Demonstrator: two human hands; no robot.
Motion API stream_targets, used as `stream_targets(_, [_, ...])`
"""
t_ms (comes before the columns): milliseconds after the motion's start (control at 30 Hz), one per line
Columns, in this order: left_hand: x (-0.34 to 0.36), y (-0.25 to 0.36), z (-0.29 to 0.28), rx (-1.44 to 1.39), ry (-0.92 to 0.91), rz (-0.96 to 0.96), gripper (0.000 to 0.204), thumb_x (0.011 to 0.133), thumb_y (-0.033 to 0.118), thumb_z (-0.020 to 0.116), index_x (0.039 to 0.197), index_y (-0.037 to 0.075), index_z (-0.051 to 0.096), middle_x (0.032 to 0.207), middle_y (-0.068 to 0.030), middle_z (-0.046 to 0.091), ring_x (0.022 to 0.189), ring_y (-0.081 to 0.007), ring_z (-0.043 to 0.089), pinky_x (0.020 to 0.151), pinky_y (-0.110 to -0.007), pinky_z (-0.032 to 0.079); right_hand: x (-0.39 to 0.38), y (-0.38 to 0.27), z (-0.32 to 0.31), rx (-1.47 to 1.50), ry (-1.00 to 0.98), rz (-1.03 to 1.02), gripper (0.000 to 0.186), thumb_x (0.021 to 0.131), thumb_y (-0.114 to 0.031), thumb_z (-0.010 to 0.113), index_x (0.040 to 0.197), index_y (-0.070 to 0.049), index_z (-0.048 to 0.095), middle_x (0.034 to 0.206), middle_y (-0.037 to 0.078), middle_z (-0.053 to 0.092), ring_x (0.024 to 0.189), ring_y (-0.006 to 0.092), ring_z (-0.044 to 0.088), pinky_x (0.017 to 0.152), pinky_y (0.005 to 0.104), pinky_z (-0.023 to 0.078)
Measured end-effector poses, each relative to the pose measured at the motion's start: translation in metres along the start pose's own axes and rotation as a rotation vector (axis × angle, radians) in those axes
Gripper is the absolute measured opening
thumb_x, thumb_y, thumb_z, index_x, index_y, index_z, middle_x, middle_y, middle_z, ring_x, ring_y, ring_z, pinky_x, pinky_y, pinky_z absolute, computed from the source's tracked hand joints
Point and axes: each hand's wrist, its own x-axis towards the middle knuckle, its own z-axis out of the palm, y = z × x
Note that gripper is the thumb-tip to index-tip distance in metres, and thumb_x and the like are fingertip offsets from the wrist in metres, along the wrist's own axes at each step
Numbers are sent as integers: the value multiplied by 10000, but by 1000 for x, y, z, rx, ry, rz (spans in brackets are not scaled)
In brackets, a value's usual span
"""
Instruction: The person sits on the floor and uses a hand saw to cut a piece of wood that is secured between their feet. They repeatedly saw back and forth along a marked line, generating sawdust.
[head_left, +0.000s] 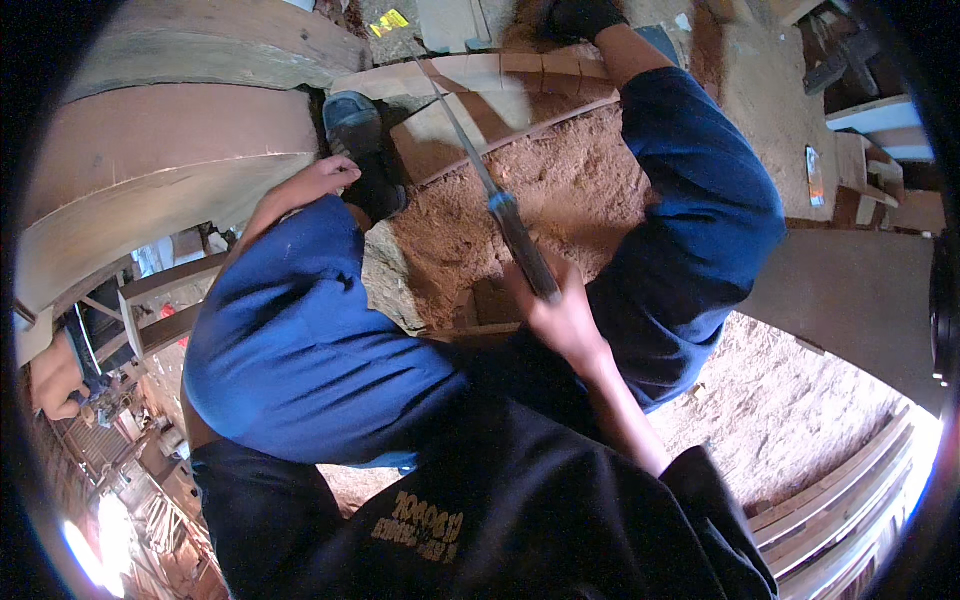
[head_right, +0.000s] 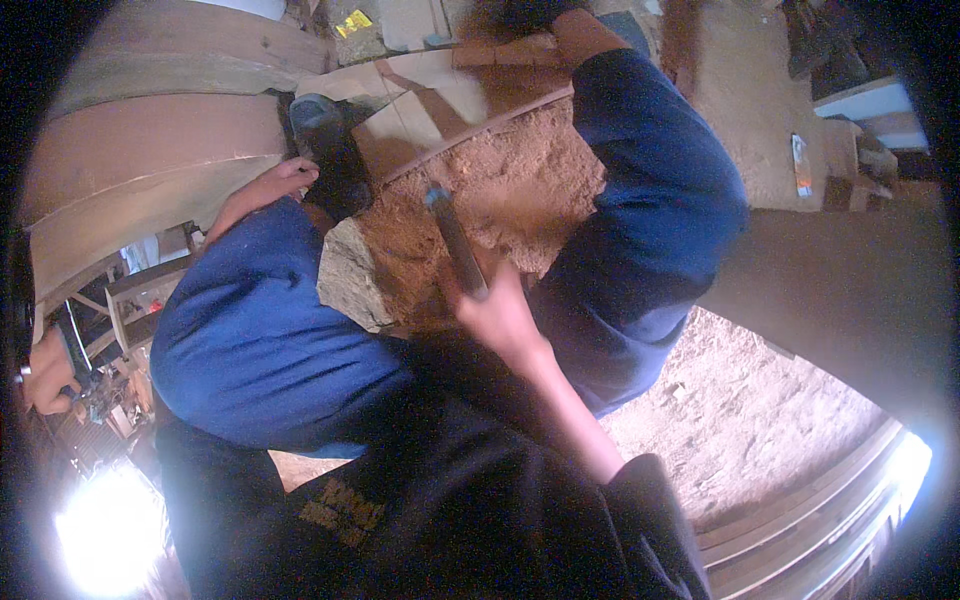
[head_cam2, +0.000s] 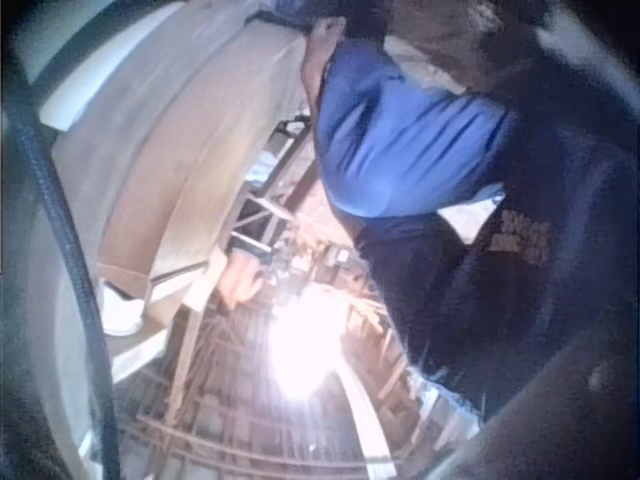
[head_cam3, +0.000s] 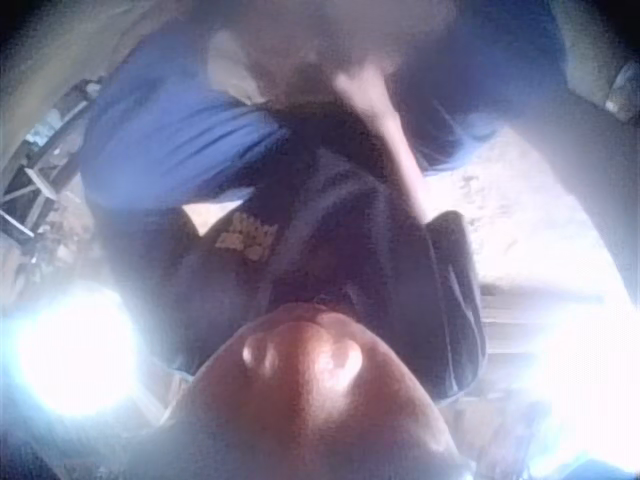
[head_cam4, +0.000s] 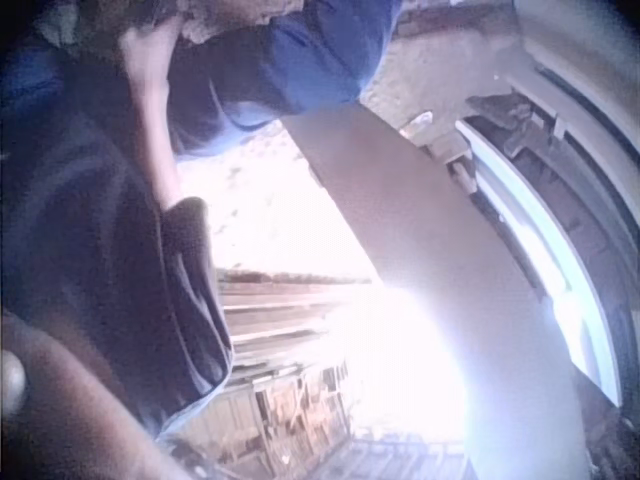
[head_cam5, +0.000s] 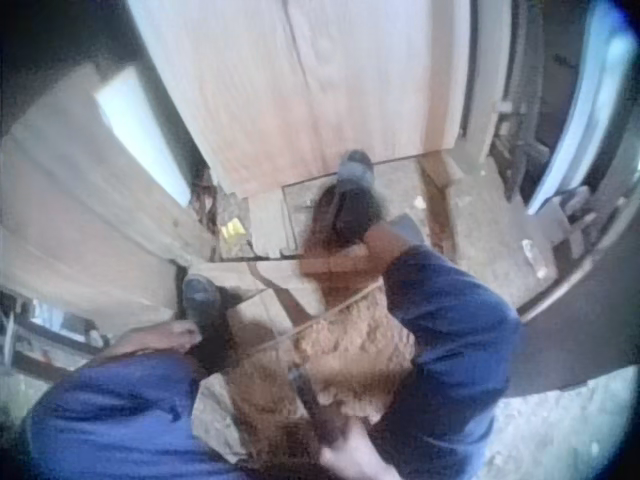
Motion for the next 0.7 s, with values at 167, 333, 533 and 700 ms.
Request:
stream_targets(167, [13,-15,2,-3,-32,-46,470,945,426,548,1209,37,553,988,-56,604,842,-139,544,748,-282,466,-39,-8,-16,-49,-7,-6,144,880,-117,611,911,21,583,741,147,591,710,178,551,678,358,475])
stream_targets(333, [-21,-3,-9,59,52,26,479,943,437,552,1196,30,554,940,-51,590,786,-129,537,703,-280,464,22,-8,-1,63,-24,39,192,901,-184,604,909,8,595,793,124,632,734,173,561,692,358,471])
stream_targets(533, [3,-19,-2,14,8,-53,470,941,434,563,1170,23,561,939,-46,583,817,-124,531,729,-278,458,-27,-16,-34,-64,-9,-24,187,899,-185,622,876,-1,596,708,40,537,688,113,479,621,306,403])
stream_targets(700, [-11,7,-5,36,13,-23,478,944,442,555,1187,31,553,949,-45,587,840,-116,530,743,-273,457,14,-9,-16,-52,5,13,144,904,-132,604,854,2,589,668,1,507,632,82,444,567,288,392])
